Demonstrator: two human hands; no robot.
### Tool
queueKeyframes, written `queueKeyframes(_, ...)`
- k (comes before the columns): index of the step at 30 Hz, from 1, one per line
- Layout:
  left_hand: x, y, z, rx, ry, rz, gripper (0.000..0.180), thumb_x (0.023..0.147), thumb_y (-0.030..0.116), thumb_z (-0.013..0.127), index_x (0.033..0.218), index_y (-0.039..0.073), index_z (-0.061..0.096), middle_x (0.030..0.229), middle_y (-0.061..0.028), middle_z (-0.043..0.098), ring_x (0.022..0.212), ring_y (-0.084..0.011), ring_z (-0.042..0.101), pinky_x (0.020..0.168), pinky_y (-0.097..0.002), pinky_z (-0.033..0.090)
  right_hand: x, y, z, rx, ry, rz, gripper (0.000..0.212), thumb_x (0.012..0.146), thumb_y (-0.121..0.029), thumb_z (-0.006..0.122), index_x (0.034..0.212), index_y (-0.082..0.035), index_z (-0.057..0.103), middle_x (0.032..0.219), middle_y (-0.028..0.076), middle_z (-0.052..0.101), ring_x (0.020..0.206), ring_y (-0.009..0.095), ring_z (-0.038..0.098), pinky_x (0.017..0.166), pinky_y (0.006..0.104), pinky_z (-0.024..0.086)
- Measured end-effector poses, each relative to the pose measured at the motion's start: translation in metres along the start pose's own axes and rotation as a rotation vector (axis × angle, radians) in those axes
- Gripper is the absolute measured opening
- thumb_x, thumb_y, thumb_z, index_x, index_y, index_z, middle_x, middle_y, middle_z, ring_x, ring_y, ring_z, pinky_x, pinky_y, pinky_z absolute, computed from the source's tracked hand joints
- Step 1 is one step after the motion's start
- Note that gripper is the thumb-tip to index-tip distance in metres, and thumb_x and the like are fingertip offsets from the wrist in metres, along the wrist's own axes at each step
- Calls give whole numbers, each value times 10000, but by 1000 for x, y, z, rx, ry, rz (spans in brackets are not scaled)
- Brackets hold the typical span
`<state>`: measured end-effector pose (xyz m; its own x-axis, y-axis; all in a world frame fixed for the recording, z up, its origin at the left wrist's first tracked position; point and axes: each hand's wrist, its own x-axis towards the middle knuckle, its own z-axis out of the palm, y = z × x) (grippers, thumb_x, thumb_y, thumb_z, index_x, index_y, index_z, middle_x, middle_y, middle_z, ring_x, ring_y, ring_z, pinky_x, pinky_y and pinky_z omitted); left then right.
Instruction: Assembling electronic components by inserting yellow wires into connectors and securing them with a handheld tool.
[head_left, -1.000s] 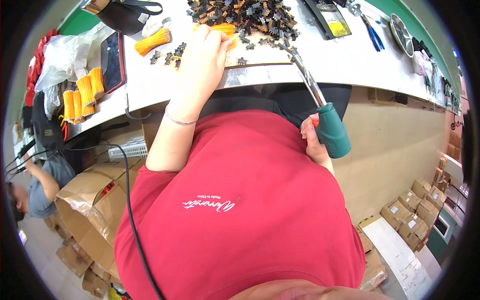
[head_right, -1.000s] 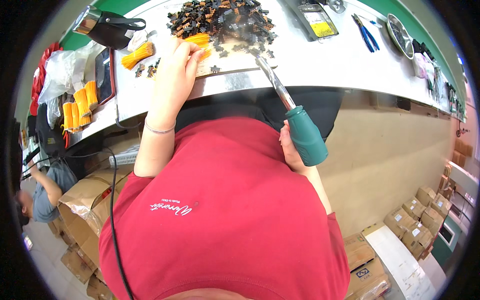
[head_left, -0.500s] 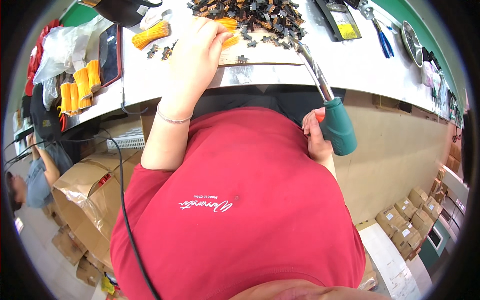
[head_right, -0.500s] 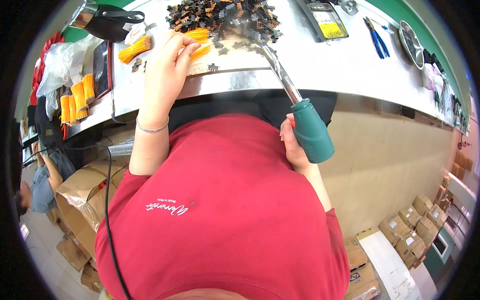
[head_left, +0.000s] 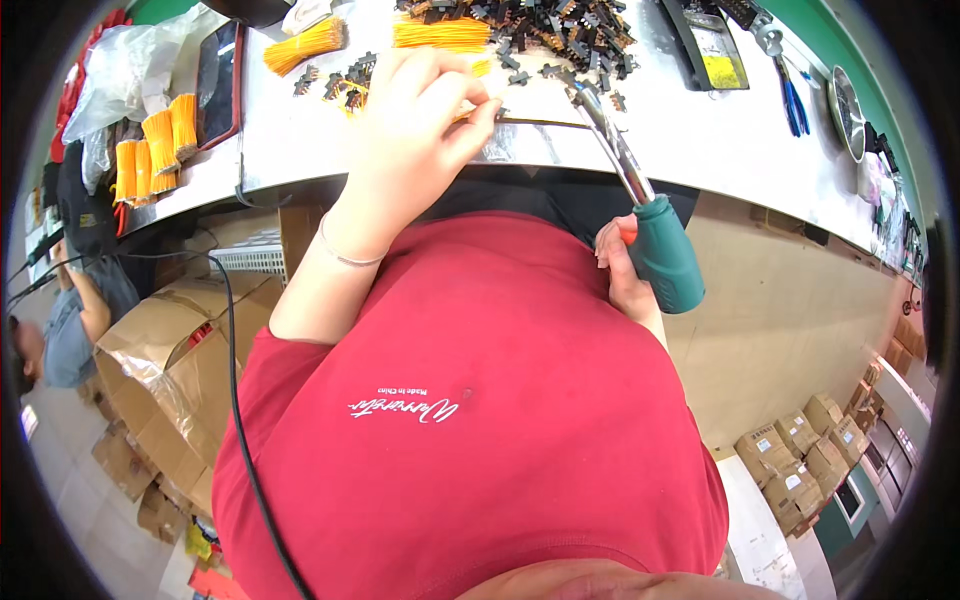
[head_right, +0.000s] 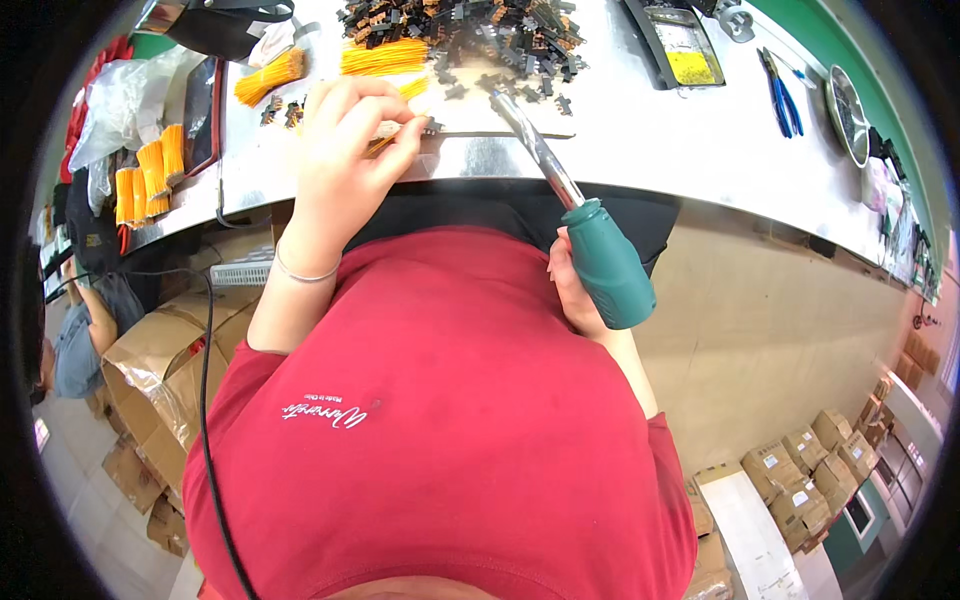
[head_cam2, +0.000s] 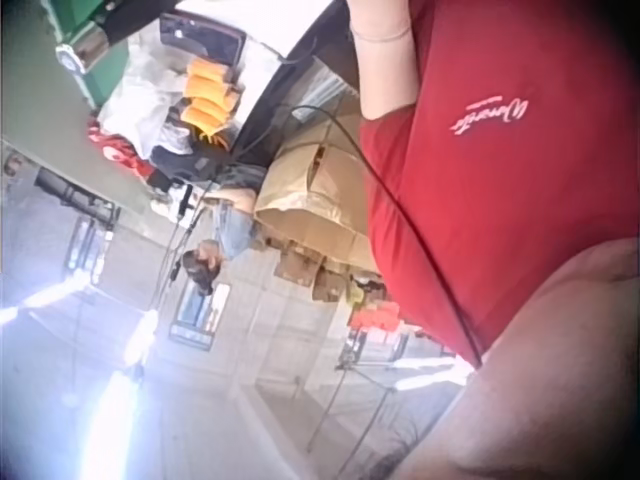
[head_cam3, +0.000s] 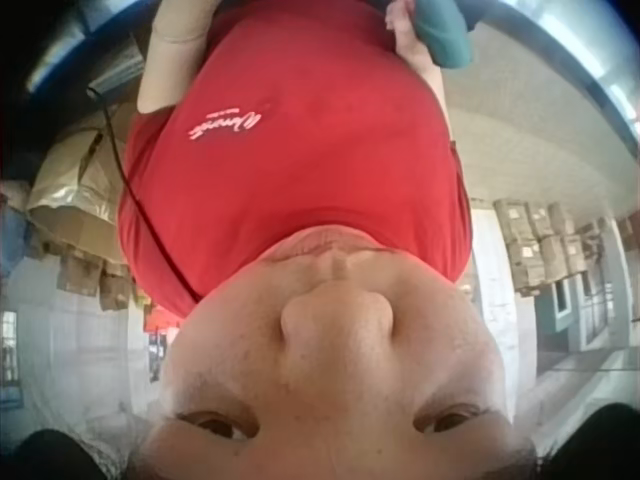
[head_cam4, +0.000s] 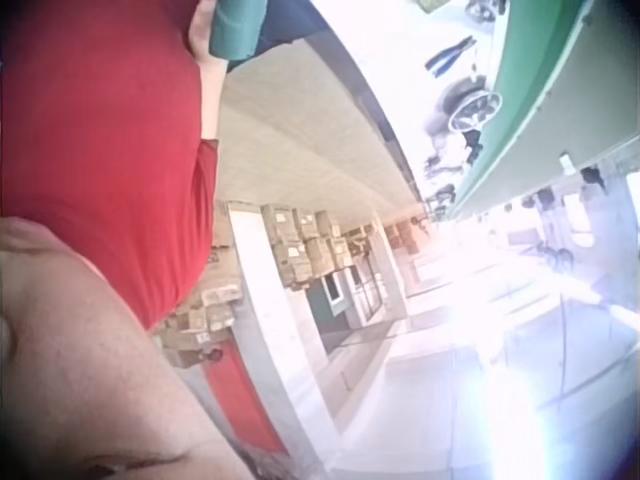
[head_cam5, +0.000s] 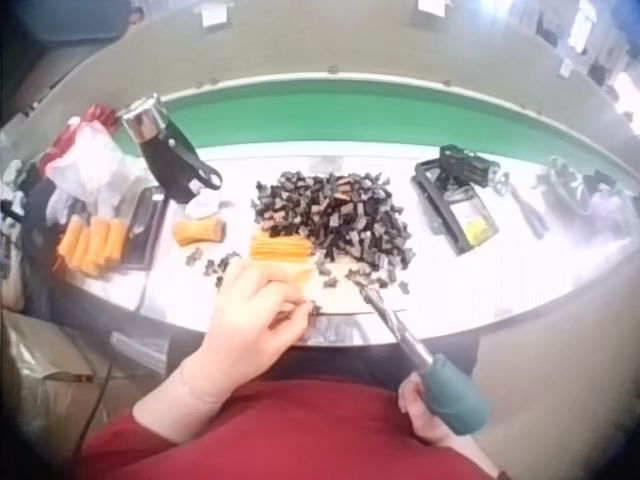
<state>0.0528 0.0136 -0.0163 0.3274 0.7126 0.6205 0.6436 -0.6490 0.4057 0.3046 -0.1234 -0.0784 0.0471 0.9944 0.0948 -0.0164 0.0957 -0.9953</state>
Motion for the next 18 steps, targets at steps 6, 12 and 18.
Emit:
queueKeyframes(6,0,-4,8,12,-116,62,156,725,37,746,786,66,605,844,-37,629,844,-239,559,766,-343,460,1,2,-4,48,37,9,234,904,-52,625,1124,3,563,759,34,563,652,109,543,591,254,482)
queueKeyframes(12,-5,-6,14,26,-65,72,161,726,67,733,766,85,578,812,-40,586,816,-232,568,715,-349,478,0,0,-7,21,75,23,218,904,-59,627,1106,-2,572,757,32,566,654,111,546,586,261,480)
queueKeyframes(18,-1,-2,12,31,-17,87,142,757,44,726,791,66,590,779,-47,582,742,-216,581,663,-331,471,-3,4,-7,-13,56,-12,219,886,-23,632,1097,-10,579,751,39,575,635,114,553,569,259,479)
